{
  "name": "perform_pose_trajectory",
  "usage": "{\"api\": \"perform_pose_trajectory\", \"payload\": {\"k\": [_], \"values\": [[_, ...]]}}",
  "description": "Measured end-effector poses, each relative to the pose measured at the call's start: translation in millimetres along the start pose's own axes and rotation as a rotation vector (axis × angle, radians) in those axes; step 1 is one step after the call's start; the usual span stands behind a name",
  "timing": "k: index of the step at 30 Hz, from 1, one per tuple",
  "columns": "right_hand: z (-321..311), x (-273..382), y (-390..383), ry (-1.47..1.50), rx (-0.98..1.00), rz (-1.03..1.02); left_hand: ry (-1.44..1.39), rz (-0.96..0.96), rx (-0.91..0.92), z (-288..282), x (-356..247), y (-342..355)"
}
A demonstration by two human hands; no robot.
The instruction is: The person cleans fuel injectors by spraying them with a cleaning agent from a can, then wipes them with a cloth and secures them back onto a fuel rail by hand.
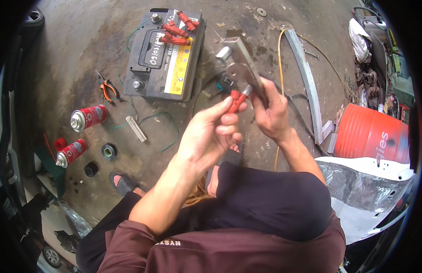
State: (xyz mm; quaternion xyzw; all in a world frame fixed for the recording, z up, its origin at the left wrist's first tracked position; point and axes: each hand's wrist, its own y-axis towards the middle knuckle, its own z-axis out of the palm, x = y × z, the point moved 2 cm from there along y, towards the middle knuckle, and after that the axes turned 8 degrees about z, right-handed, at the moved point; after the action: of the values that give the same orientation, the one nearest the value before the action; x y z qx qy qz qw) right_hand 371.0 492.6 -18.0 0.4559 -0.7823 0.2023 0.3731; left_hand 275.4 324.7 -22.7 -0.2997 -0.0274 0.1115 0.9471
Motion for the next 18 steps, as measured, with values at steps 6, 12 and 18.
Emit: {"api": "perform_pose_trajectory", "payload": {"k": [6,12,18], "values": [[3.2,-2.4,13.3,0.013,-0.035,0.002,1.532,0.934,0.067,-6.4,-4.3,18.4],[-1.5,13.4,11.0,-0.065,0.016,-0.033,1.831,0.847,0.065,-2.2,-7.6,7.8],[2.3,19.6,13.1,-0.057,0.012,-0.070,1.406,0.856,0.094,-9.7,-8.9,10.3]]}}
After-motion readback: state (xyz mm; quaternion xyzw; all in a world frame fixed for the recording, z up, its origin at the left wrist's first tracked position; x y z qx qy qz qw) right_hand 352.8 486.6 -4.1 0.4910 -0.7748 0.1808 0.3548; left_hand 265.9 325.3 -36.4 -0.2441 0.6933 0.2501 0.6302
